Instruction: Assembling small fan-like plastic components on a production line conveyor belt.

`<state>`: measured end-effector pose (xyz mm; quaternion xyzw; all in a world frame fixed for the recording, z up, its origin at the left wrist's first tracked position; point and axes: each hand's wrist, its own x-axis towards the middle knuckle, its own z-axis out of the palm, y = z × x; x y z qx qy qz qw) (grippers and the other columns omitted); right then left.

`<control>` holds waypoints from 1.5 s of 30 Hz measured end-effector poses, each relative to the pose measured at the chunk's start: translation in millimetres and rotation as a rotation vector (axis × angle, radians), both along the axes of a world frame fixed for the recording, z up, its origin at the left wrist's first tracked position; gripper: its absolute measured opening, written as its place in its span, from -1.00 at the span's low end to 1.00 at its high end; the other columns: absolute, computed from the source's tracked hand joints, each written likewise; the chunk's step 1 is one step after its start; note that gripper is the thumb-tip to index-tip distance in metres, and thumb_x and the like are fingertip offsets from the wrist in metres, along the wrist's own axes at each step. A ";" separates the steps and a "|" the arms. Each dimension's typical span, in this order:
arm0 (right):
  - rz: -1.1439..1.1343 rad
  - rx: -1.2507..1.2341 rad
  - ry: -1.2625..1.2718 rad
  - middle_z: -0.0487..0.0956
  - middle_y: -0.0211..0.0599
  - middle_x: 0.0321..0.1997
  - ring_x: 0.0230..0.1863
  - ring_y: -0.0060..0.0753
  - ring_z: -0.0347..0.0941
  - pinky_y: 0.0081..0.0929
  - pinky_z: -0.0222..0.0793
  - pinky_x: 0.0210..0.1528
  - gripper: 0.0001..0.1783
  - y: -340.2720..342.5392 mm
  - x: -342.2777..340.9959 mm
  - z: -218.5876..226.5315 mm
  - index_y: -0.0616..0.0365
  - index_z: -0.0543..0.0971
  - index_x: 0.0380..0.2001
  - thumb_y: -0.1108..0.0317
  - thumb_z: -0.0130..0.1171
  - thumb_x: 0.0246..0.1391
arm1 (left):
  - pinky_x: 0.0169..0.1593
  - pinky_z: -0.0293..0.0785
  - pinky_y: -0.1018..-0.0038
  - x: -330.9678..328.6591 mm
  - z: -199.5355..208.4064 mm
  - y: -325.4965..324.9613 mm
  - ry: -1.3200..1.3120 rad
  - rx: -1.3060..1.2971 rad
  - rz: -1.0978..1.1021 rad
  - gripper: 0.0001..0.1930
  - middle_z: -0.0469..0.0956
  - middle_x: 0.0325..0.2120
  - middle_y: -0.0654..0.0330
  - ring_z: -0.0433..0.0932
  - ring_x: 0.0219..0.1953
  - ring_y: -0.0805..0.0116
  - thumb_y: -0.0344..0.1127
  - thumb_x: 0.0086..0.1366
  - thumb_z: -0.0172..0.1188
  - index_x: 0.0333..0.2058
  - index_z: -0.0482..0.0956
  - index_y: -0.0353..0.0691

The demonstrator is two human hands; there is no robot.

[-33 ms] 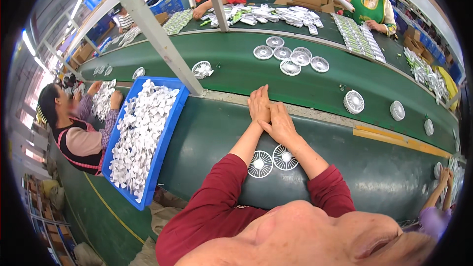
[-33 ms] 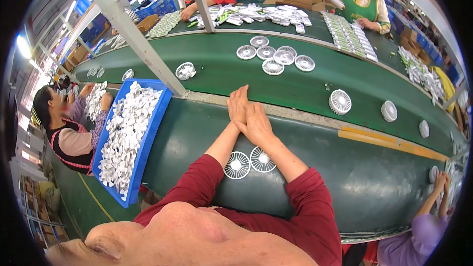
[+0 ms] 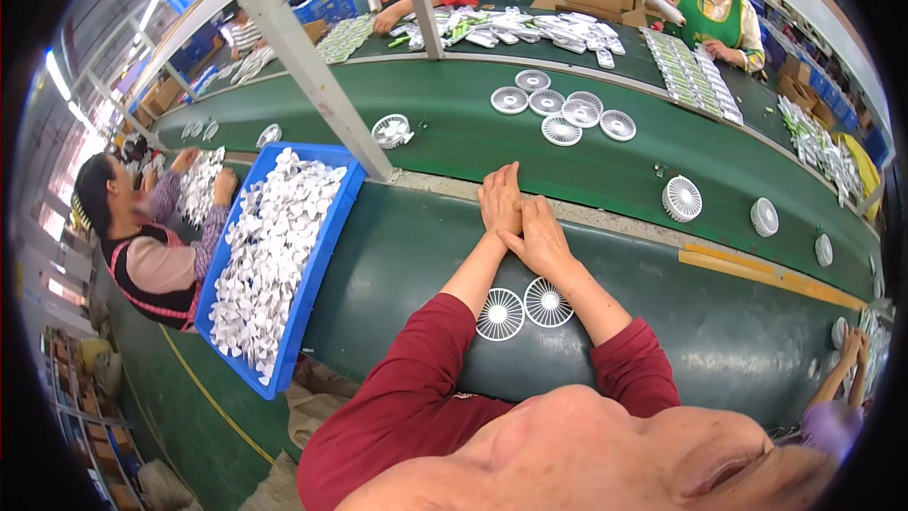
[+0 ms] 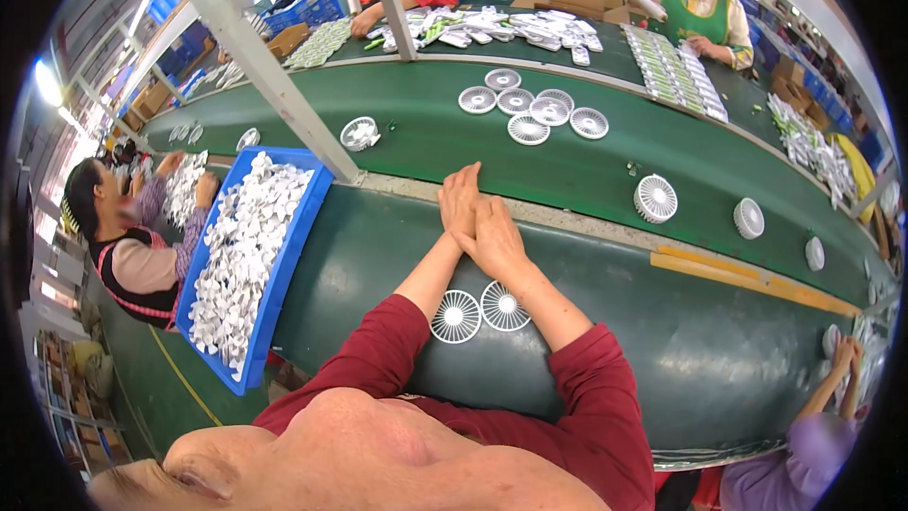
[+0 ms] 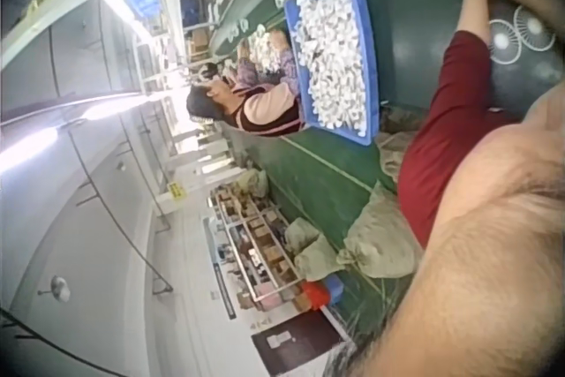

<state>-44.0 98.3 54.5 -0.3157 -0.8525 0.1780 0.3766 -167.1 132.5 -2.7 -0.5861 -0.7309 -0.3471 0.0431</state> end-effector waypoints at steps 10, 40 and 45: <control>0.054 0.045 -0.021 0.41 -0.01 -0.19 -0.22 -0.03 0.39 -0.21 0.39 -0.13 -0.53 3.9 -5.7 -6.0 0.31 0.42 -0.14 0.35 0.38 -0.08 | 0.18 0.24 0.20 -4.9 -0.2 1.4 -0.064 0.058 0.035 -0.41 0.42 0.13 0.18 0.32 0.18 0.16 -0.28 0.10 0.20 0.17 0.39 -0.14; -0.039 -0.352 0.052 0.55 -0.30 -0.50 -0.54 -0.49 0.43 -0.51 0.37 -0.46 -0.78 -1.0 6.8 -16.1 0.24 0.53 -0.40 0.38 0.37 -0.01 | 0.18 0.25 0.22 3.0 2.1 3.0 -0.176 0.096 0.045 -0.46 0.42 0.13 0.18 0.35 0.16 0.15 -0.48 0.12 0.10 0.14 0.44 -0.09; -0.112 -0.199 0.094 0.53 -0.19 -0.07 -0.26 -0.38 0.53 -0.52 0.47 -0.39 -0.53 38.6 32.5 -14.2 0.18 0.50 -0.02 0.48 0.33 -0.06 | 0.18 0.25 0.20 -1.2 3.3 -5.3 -0.128 0.116 0.009 -0.46 0.43 0.13 0.19 0.36 0.15 0.14 -0.52 0.13 0.07 0.15 0.43 -0.09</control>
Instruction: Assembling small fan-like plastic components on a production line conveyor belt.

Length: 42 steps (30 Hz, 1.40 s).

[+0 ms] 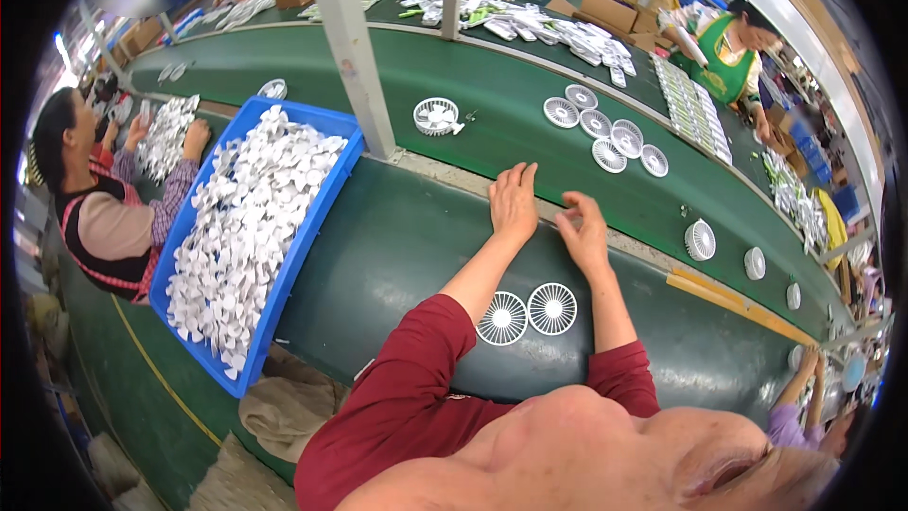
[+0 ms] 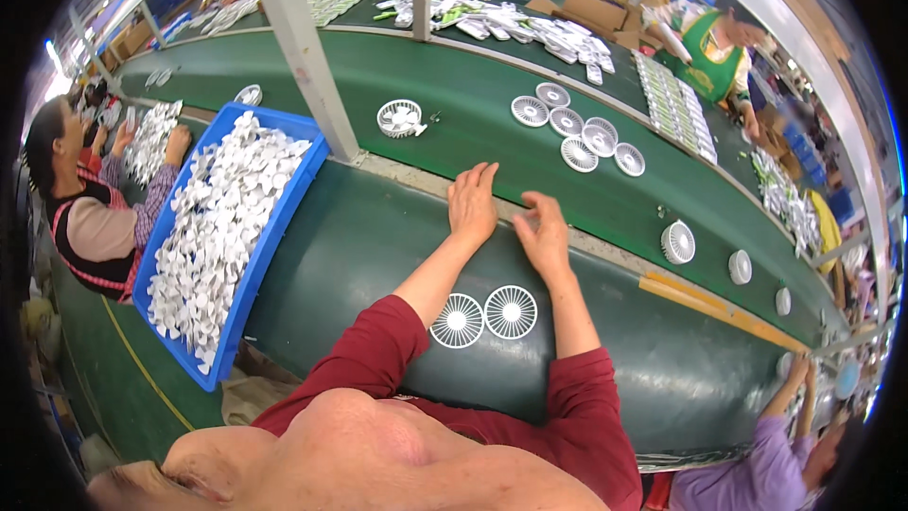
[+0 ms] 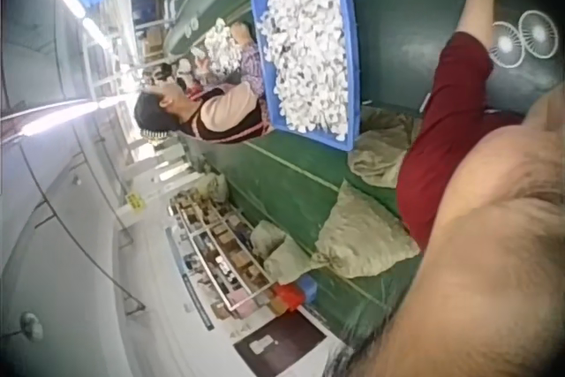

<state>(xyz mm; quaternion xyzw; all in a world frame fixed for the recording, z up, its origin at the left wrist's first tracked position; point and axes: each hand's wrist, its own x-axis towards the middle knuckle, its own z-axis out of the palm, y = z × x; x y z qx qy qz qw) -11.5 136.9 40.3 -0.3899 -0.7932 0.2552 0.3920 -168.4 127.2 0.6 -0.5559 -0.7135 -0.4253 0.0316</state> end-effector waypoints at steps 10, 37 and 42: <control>-0.390 0.319 -0.226 0.34 0.16 0.22 0.26 0.22 0.24 -0.06 0.26 0.25 -0.28 141.1 73.5 -4.2 0.06 0.37 0.19 0.26 0.38 -0.08 | 0.18 0.21 0.16 -8.3 6.1 4.5 0.055 -0.074 -0.018 -0.42 0.40 0.16 0.18 0.34 0.18 0.12 -0.56 0.13 0.07 0.17 0.41 -0.04; -0.805 0.133 0.093 0.69 -0.14 -0.28 -0.27 -0.20 0.63 -0.34 0.53 -0.13 -0.66 303.7 179.7 -27.0 0.11 0.70 -0.23 0.22 0.39 -0.12 | 0.19 0.19 0.17 -6.3 9.1 4.0 0.141 -0.149 -0.043 -0.41 0.41 0.16 0.22 0.33 0.18 0.12 -0.60 0.09 0.03 0.14 0.44 -0.01; -0.769 0.093 0.083 0.69 -0.21 -0.21 -0.16 -0.15 0.61 -0.34 0.50 -0.09 -0.63 350.3 197.1 -26.0 0.04 0.69 -0.30 0.01 0.37 -0.09 | 0.17 0.21 0.15 12.2 13.0 11.7 0.115 -0.097 -0.126 -0.43 0.42 0.14 0.20 0.34 0.17 0.10 -0.58 0.06 0.04 0.10 0.47 -0.03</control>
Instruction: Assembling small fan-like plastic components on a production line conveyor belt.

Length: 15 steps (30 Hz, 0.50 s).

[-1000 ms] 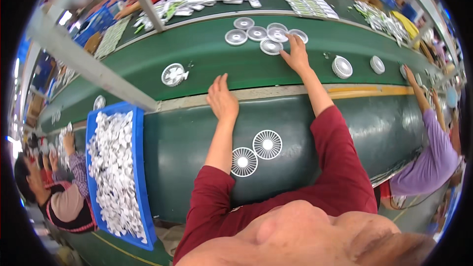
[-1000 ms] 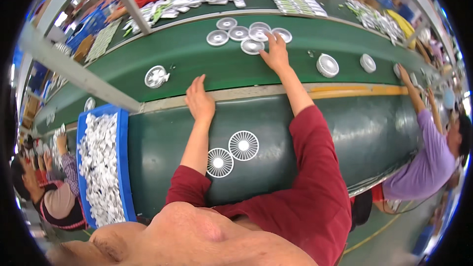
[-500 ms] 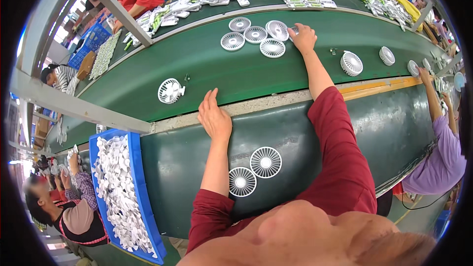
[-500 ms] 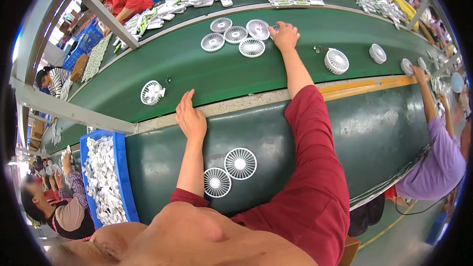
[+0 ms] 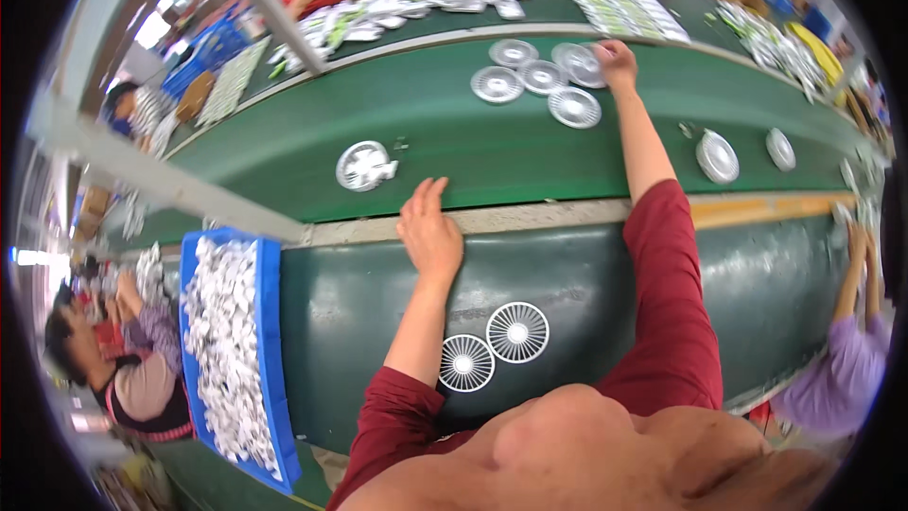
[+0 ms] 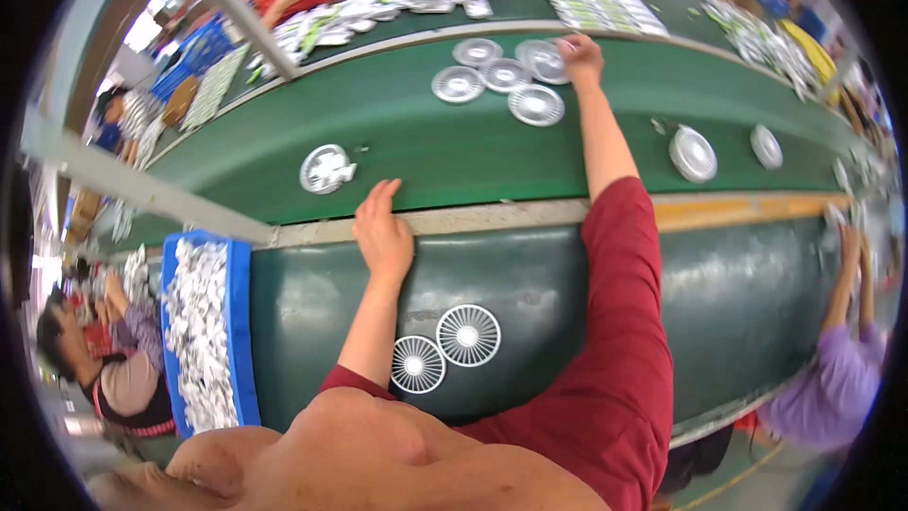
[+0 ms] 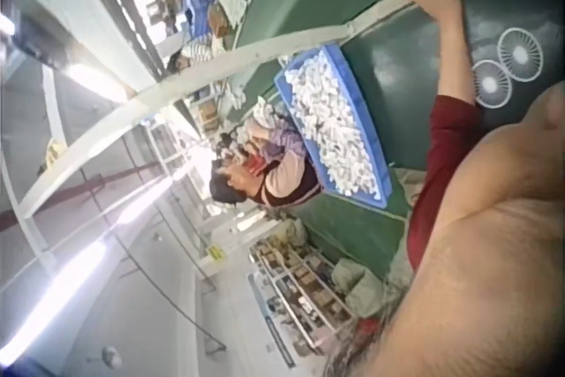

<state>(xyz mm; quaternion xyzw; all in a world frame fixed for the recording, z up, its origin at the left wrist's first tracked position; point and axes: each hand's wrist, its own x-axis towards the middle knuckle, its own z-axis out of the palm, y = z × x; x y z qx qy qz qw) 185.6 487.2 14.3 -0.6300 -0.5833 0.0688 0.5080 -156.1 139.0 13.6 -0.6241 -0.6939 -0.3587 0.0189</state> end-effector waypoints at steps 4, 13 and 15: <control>-0.065 -0.434 -0.389 0.63 -0.20 -0.03 0.04 -0.10 0.53 -0.24 0.41 0.08 -0.27 -27.6 -102.7 -4.2 -0.03 0.55 0.02 -0.23 0.38 -0.16 | 0.16 0.21 0.17 -25.5 -6.4 -18.4 0.032 -0.045 0.124 -0.45 0.42 0.13 0.21 0.35 0.15 0.12 -0.56 0.07 0.06 0.09 0.48 -0.04; 0.314 -0.276 0.051 0.65 -0.21 -0.22 -0.25 -0.43 0.58 -0.47 0.50 -0.20 -0.47 -39.3 -44.2 -16.8 0.25 0.59 -0.13 0.11 0.47 -0.08 | 0.18 0.20 0.20 -19.6 -6.1 -21.1 -0.032 0.019 0.088 -0.48 0.41 0.11 0.16 0.35 0.15 0.12 -0.55 0.06 0.13 0.06 0.50 -0.07; 0.409 -0.379 0.366 0.66 -0.24 -0.20 -0.24 -0.46 0.59 -0.49 0.51 -0.21 -0.55 -24.9 12.8 -11.0 0.27 0.61 -0.14 0.17 0.43 0.00 | 0.18 0.20 0.19 -4.9 0.3 -8.4 -0.068 0.056 0.029 -0.49 0.41 0.11 0.15 0.35 0.15 0.12 -0.55 0.06 0.14 0.05 0.50 -0.07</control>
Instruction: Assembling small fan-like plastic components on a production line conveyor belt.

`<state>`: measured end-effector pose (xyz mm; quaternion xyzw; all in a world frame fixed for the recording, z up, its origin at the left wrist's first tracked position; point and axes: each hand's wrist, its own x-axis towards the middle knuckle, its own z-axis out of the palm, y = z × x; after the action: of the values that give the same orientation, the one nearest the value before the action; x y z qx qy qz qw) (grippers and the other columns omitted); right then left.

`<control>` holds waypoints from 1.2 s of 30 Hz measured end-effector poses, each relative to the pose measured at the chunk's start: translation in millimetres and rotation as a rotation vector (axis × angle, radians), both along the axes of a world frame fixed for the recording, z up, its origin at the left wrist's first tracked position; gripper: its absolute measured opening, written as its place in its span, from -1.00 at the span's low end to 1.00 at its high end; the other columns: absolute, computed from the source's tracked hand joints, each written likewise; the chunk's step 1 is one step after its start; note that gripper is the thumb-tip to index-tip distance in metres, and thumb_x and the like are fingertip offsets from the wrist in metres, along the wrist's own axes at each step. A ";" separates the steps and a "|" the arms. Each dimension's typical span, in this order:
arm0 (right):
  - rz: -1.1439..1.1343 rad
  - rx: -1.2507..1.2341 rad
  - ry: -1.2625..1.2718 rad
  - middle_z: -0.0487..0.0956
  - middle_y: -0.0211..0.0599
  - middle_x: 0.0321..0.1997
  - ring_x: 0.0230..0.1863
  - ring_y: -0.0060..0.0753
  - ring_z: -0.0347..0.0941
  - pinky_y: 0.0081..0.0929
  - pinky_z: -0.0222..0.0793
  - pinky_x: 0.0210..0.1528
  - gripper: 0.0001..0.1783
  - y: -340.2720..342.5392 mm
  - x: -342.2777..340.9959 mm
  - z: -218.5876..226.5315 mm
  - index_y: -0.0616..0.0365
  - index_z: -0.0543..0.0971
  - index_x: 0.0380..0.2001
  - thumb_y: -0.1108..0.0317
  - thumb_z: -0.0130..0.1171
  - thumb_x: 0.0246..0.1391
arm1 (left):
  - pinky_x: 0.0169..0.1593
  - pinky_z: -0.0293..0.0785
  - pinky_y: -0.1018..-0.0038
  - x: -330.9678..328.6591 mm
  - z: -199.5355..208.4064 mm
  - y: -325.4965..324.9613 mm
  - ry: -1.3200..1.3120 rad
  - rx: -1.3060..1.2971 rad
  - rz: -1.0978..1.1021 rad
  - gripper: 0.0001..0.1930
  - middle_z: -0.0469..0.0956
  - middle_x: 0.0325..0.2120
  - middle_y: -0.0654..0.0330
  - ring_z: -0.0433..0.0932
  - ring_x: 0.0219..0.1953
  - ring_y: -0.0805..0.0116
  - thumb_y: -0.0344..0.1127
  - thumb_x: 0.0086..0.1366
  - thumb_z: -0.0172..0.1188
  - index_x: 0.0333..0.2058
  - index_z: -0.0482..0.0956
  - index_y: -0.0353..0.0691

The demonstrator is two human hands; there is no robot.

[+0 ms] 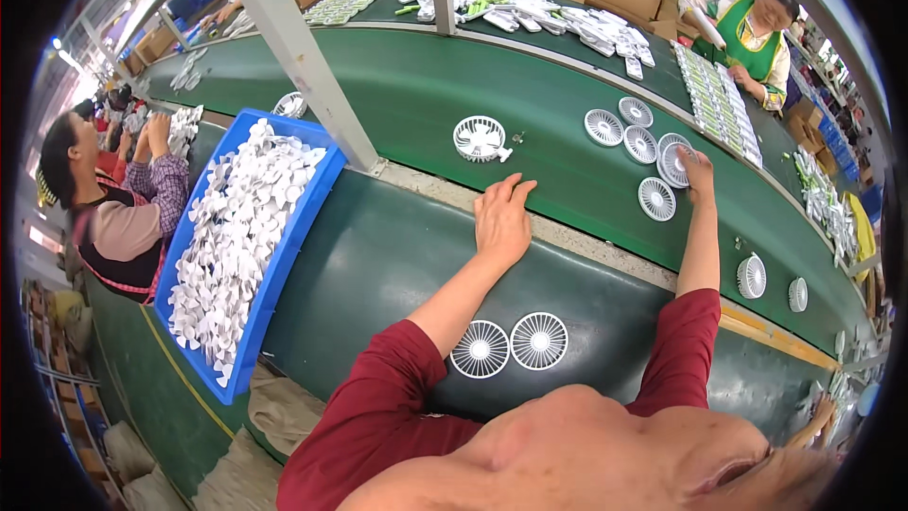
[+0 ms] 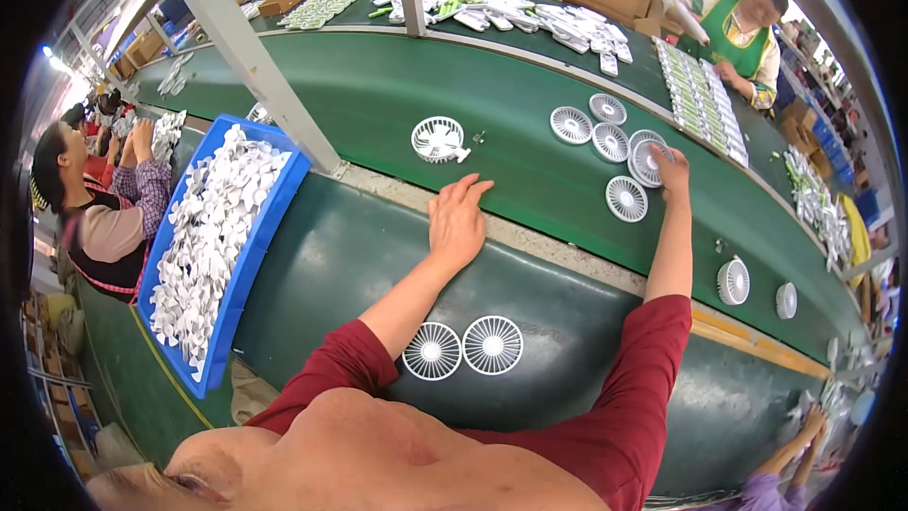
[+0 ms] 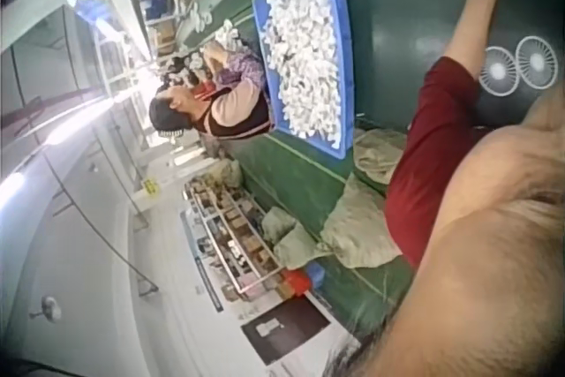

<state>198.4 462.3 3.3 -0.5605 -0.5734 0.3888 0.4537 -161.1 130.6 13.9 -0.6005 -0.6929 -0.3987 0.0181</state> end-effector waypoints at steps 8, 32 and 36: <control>0.034 0.190 0.117 0.61 -0.46 -0.48 -0.46 -0.54 0.44 -0.49 0.35 -0.36 -0.63 36.5 -76.1 19.3 0.17 0.71 -0.43 0.04 0.36 0.02 | 0.14 0.24 0.14 -9.7 -4.2 4.0 0.043 0.004 0.048 -0.55 0.45 0.10 0.19 0.38 0.12 0.08 -0.50 0.11 0.08 0.01 0.54 -0.01; 0.099 -0.055 0.326 0.62 -0.46 -0.10 -0.14 -0.56 0.52 -0.54 0.42 -0.05 -0.60 9.7 -81.9 38.2 0.12 0.64 -0.05 0.11 0.26 0.14 | 0.13 0.25 0.11 -3.0 -5.3 5.5 0.023 0.032 -0.003 -0.66 0.45 0.07 0.16 0.37 0.13 0.13 -0.46 0.09 0.15 -0.13 0.63 -0.02; 0.181 -0.081 0.307 0.62 -0.38 -0.30 -0.33 -0.59 0.47 -0.48 0.39 -0.29 -0.55 -25.8 -116.8 47.5 0.28 0.65 -0.21 0.06 0.36 0.08 | 0.17 0.21 0.11 -30.1 -15.0 -1.4 0.036 -0.041 0.022 -0.61 0.43 0.12 0.16 0.34 0.16 0.07 -0.42 0.11 0.15 -0.04 0.57 -0.01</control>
<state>81.7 436.4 50.9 -0.4582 -0.5295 0.5319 0.4762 -191.2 129.1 -1.1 -0.6000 -0.7071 -0.3735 0.0227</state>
